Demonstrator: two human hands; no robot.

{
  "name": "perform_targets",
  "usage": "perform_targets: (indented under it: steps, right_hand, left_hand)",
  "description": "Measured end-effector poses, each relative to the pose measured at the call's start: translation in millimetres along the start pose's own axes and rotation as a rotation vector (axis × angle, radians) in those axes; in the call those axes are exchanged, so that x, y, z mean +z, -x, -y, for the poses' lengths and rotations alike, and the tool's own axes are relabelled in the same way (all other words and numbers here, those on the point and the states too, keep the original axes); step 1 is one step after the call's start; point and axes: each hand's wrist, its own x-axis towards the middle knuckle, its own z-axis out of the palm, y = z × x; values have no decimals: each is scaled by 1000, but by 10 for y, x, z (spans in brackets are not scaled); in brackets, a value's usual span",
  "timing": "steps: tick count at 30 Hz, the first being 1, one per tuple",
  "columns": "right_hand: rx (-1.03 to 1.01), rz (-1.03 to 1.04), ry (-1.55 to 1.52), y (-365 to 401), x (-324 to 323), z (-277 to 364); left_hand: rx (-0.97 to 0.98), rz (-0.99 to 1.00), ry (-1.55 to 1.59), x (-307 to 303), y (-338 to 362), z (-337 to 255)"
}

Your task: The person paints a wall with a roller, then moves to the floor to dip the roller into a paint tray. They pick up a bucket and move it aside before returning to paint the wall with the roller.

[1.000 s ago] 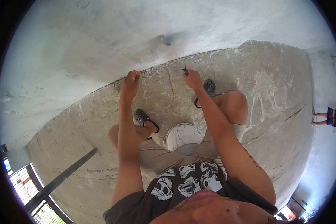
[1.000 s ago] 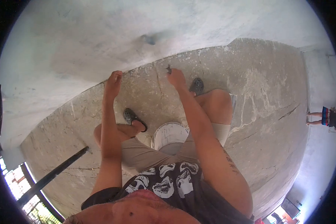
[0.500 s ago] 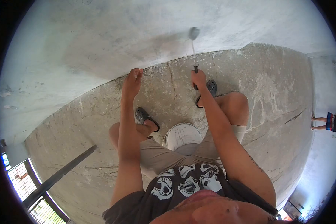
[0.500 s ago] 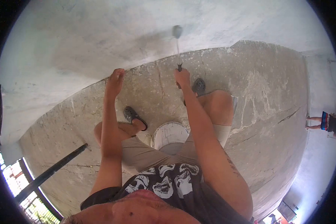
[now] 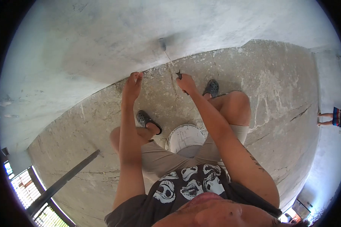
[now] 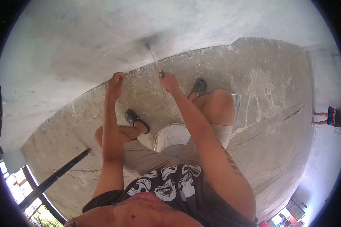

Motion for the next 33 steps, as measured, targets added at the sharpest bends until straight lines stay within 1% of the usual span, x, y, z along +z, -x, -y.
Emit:
perform_targets:
  steps: [1, 2, 4, 6, 8, 9, 10, 12, 13, 15, 16, 18, 19, 21, 23, 24, 26, 27, 29, 31, 32, 33]
  right_hand:
    - [-11, 53, 28, 20, 36, 41]
    - [-6, 58, 16, 41, 33, 56]
    - [46, -28, -13, -20, -84, -74]
    - [181, -144, -190, -88, -262, -196]
    - [220, -168, -243, -358, -549, -514]
    - [259, -185, -303, -396, -615, -524]
    - [255, -183, -303, -423, -584, -515]
    - [173, -193, -309, -413, -471, -460]
    - [178, -185, -302, -314, -385, -368]
    - [122, -112, -157, -104, -148, -185]
    - [125, -116, -158, -58, -77, -138]
    - [42, -55, -132, -17, 49, -122]
    - [45, -50, -137, -43, 49, -164]
    - [73, -161, -126, -171, -44, -332]
    - [229, -163, -237, -470, -280, -597]
    - [223, -161, -233, -503, -378, -577]
    - [212, -250, -260, -536, -514, -554]
    - [214, -253, -259, -474, -492, -480]
    - [191, -155, -95, -252, -263, -322]
    - [32, -92, -32, -182, 46, -332]
    - [35, -91, -36, -194, 124, -318]
    - [-29, -38, -10, -182, 177, -288]
  left_hand:
    - [1, 3, -11, -20, -8, 9]
    - [10, -5, -5, -29, -7, 23]
    - [17, -4, 1, -59, 24, 0]
    - [-6, -5, 16, -89, 40, -84]
    - [3, -2, 26, -71, 23, -116]
    - [11, -2, 27, -75, 18, -116]
    - [11, -6, 26, -73, 4, -121]
    - [14, -24, -5, -62, -6, -108]
    - [3, -23, -3, -72, 5, -116]
    - [32, 15, 23, -78, -3, -152]
    - [35, 19, 24, -60, -11, -149]
    - [12, 23, 1, -40, -2, -124]
    - [9, 25, -6, -36, -5, -100]
    - [0, 6, 24, -39, -2, -43]
    - [7, 3, 22, -63, 9, -59]
    - [22, -1, 18, -71, -3, -53]
    - [29, 0, 9, -64, -16, -53]
    - [38, 5, 1, -41, -28, -53]
    - [36, 5, 2, -30, -18, -156]
    - [34, 4, -6, -16, -6, -184]
    - [25, 12, -11, -11, -12, -176]
    - [15, 21, -17, -9, -6, -174]
